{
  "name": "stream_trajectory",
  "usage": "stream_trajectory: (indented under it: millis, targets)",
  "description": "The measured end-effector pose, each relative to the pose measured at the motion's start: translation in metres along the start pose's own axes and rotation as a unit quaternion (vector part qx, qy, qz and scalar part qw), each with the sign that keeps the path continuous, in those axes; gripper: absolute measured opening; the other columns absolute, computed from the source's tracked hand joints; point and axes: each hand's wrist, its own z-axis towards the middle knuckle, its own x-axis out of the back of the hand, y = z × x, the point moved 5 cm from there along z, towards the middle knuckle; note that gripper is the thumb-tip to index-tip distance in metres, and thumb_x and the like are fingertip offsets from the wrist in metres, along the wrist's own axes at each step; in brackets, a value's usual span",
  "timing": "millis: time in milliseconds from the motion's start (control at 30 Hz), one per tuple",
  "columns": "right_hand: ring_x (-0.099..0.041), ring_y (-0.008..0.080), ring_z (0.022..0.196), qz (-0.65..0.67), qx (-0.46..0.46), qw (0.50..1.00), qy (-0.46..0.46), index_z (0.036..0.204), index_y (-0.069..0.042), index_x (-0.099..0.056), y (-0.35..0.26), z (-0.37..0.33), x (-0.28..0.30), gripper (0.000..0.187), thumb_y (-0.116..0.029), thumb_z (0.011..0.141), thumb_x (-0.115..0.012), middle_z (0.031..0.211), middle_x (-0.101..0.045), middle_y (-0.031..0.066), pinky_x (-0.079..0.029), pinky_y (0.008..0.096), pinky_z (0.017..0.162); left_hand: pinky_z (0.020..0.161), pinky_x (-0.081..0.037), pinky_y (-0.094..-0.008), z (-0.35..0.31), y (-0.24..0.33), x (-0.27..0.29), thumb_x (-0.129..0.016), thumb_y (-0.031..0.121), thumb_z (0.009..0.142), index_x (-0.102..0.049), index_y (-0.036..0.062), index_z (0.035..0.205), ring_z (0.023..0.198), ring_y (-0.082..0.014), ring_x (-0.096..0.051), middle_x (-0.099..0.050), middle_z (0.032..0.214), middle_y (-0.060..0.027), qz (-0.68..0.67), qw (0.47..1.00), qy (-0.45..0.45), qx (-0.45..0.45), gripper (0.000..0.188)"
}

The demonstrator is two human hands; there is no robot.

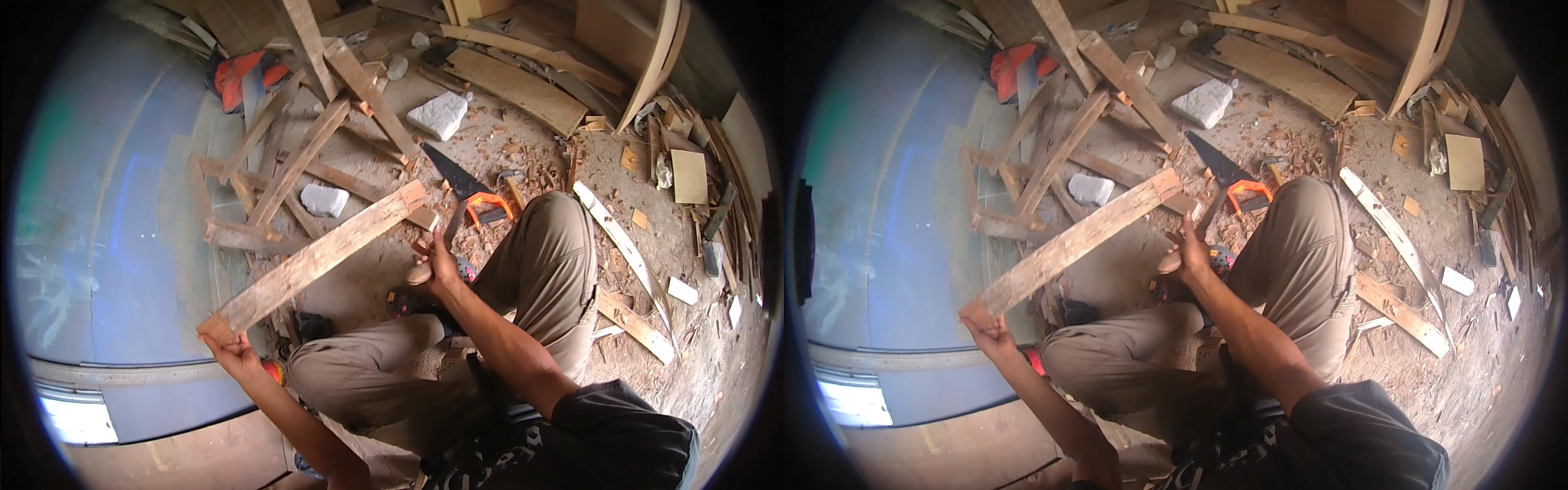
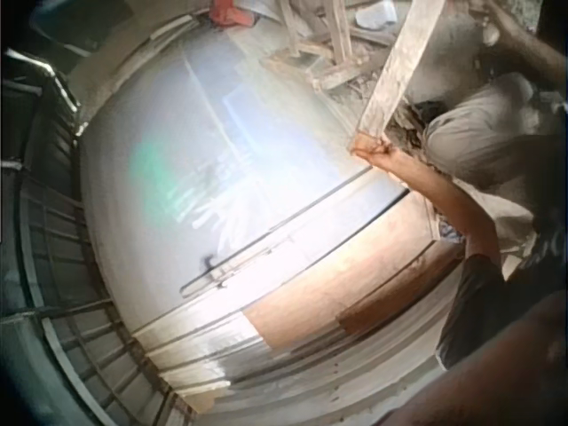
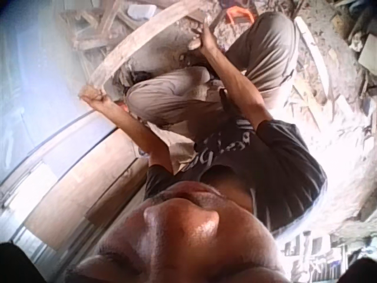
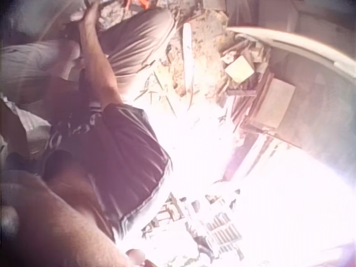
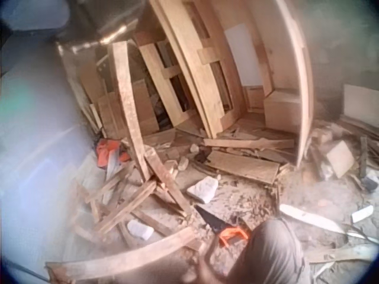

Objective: The person sits on the floor and uses a chisel to shave and smooth a piece of wood. They repeatedly hold the wood, scrape its surface with the chisel, and inspect the edges, producing wood shavings.

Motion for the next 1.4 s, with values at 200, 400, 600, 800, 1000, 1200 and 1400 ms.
stream_trajectory:
  millis: [200, 400, 600, 800, 1000, 1200, 1400]
  targets:
    - [-0.052, 0.0106, 0.06, 0.066, 0.044, 0.99, -0.113, 0.113, -0.006, -0.056, -0.039, -0.042, -0.07, 0.046, -0.04, 0.09, -0.076, 0.085, -0.057, 0.0033, -0.051, 0.0297, 0.057, 0.099, -0.053, -0.0484, 0.046, -0.05, 0.105, -0.07, 0.046, 0.091, -0.063, 0.0079, 0.127, 0.113, -0.0269, -0.066, -0.069, 0.124, -0.008, -0.101, 0.969, -0.061, 0.216, 0.053]
    - [-0.055, 0.0104, 0.062, 0.073, 0.081, 0.969, -0.22, 0.11, -0.006, -0.058, -0.073, -0.095, -0.114, 0.031, -0.019, 0.089, -0.077, 0.086, -0.06, 0.0006, -0.053, 0.0302, 0.058, 0.107, -0.037, -0.0655, 0.051, -0.075, 0.105, -0.055, 0.049, 0.097, -0.06, 0.0046, 0.132, 0.134, -0.0337, -0.049, -0.057, 0.141, -0.0149, -0.037, 0.972, 0.113, 0.203, 0.056]
    - [-0.059, 0.0101, 0.061, -0.036, 0.203, 0.938, -0.28, 0.105, -0.001, -0.06, -0.118, -0.143, -0.156, 0.026, -0.01, 0.088, -0.077, 0.087, -0.066, 0.005, -0.051, 0.0267, 0.056, 0.116, -0.018, -0.0678, 0.004, -0.102, 0.048, -0.052, 0.054, 0.094, -0.026, 0.0033, 0.156, 0.149, -0.0406, -0.021, -0.019, 0.163, -0.0212, -0.1, 0.893, 0.083, 0.432, 0.084]
    - [-0.064, 0.0092, 0.079, -0.222, 0.266, 0.892, -0.291, 0.104, 0.0, -0.059, -0.113, -0.185, -0.204, 0.036, -0.014, 0.082, -0.085, 0.093, -0.068, 0.0062, -0.054, 0.0262, 0.07, 0.12, -0.01, -0.0579, -0.006, -0.078, -0.003, -0.057, 0.059, 0.093, -0.024, 0.0014, 0.156, 0.154, -0.0305, -0.002, -0.01, 0.164, -0.0218, 0.235, 0.935, -0.05, 0.26, 0.092]
    - [-0.064, 0.0159, 0.084, -0.507, 0.331, 0.706, -0.366, 0.112, 0.004, -0.061, -0.08, -0.176, -0.221, 0.06, -0.027, 0.072, -0.092, 0.094, -0.07, 0.0127, -0.053, 0.0333, 0.078, 0.112, -0.034, -0.0482, -0.087, -0.021, -0.163, -0.057, 0.049, 0.098, -0.045, 0.0008, 0.143, 0.138, -0.0278, -0.044, -0.05, 0.145, -0.018, 0.107, 0.939, -0.326, 0.012, 0.067]
    - [-0.068, 0.0198, 0.088, -0.553, 0.276, 0.691, -0.376, 0.113, 0.003, -0.063, -0.063, -0.139, -0.191, 0.063, -0.034, 0.072, -0.092, 0.096, -0.072, 0.0176, -0.054, 0.0355, 0.081, 0.095, -0.048, -0.0287, -0.144, -0.042, -0.18, -0.073, 0.0, 0.088, -0.057, -0.0019, 0.131, 0.118, -0.0158, -0.058, -0.062, 0.128, -0.0134, 0.259, 0.845, -0.452, -0.123, 0.046]
    - [-0.055, 0.0113, 0.082, -0.594, 0.327, 0.652, -0.339, 0.109, 0.002, -0.065, -0.073, -0.116, -0.193, 0.055, -0.038, 0.079, -0.087, 0.088, -0.065, 0.0064, -0.05, 0.0318, 0.076, 0.079, -0.054, -0.0258, -0.099, -0.056, -0.157, -0.075, 0.008, 0.09, -0.059, -0.0029, 0.118, 0.094, -0.0109, -0.065, -0.069, 0.106, -0.0097, 0.3, 0.881, -0.319, -0.178, 0.034]
